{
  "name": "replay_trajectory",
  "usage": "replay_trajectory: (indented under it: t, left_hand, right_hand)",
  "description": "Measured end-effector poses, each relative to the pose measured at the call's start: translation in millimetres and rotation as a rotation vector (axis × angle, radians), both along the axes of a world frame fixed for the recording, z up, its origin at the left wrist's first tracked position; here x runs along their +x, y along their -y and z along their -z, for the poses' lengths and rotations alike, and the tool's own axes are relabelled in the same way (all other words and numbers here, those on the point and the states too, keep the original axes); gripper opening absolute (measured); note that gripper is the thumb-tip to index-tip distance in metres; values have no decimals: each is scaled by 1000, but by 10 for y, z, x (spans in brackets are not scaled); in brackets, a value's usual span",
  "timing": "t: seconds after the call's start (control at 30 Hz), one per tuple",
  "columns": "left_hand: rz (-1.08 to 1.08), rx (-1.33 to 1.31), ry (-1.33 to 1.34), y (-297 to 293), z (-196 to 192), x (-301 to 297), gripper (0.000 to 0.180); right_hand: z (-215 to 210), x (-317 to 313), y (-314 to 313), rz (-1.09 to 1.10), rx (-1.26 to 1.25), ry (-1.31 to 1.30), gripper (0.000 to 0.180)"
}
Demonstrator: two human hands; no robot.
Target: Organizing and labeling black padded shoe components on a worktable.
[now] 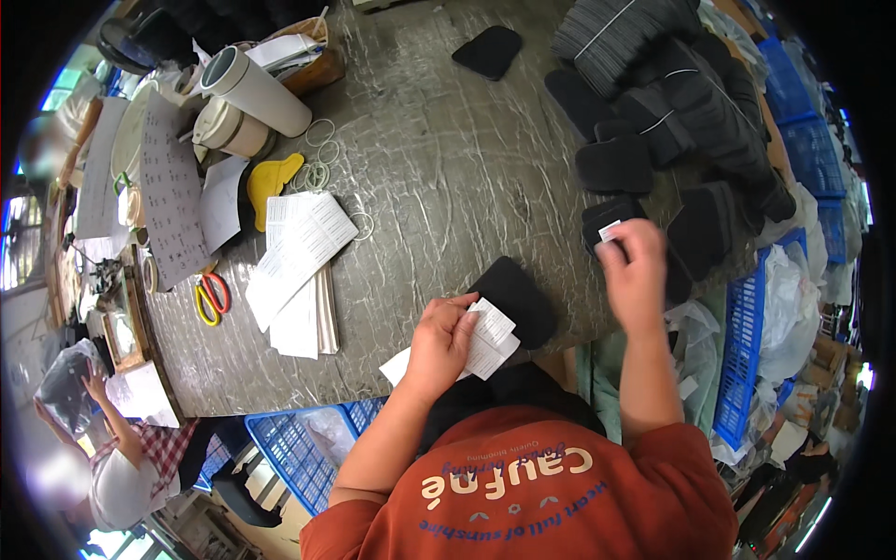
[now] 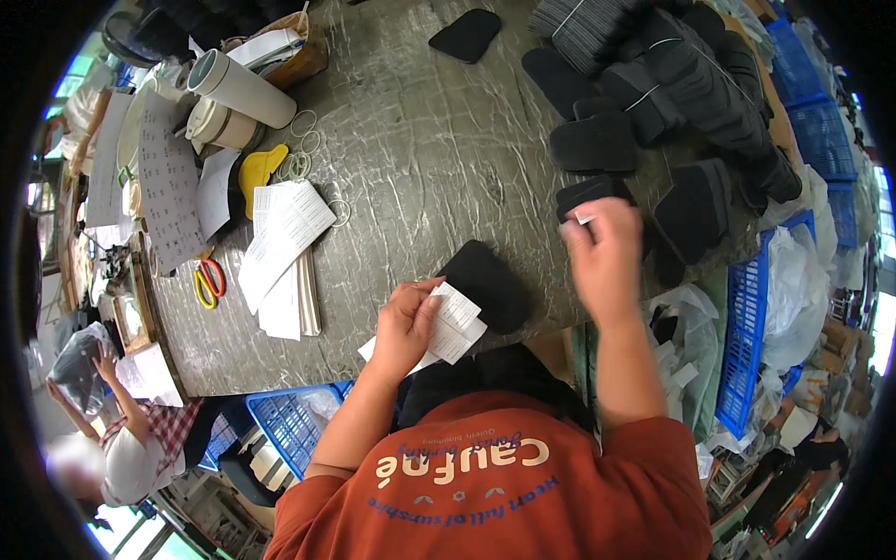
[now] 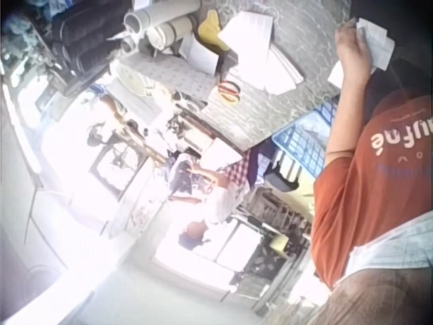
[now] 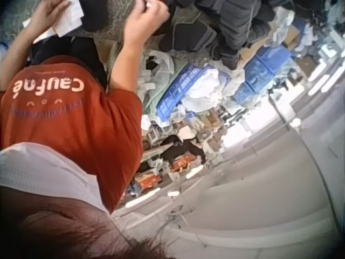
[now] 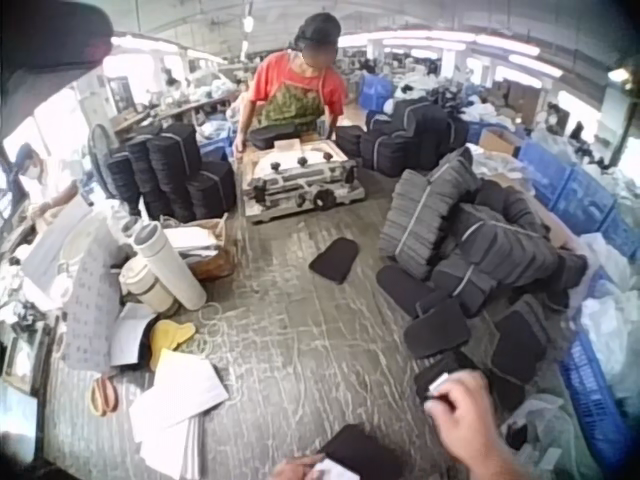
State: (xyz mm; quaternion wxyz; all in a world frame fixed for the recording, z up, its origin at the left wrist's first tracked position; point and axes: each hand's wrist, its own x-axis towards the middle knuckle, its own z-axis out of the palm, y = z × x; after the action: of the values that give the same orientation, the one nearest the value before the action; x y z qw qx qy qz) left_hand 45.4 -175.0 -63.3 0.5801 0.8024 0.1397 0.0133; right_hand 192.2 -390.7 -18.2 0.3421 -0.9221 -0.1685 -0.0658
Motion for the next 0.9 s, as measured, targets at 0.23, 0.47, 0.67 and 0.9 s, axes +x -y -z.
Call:
replay_trajectory:
  t: [0.23, 0.47, 0.67, 0.9]
  left_hand:
    - [-65, 210, -21, -8, -52, 33, 8]
    - [354, 488, 133, 5, -87, -70, 11]
    - [430, 529, 150, 43, -53, -77, 14]
    - [433, 541, 133, 50, -43, -93, 12]
  right_hand:
    - [394, -610, -494, -518, 299, -497, 12]
    - [486, -418, -540, -213, 350, -681, 7]
    - [666, -482, -598, -164, 329, -625, 6]
    - [656, -505, -633, -154, 259, -588, 7]
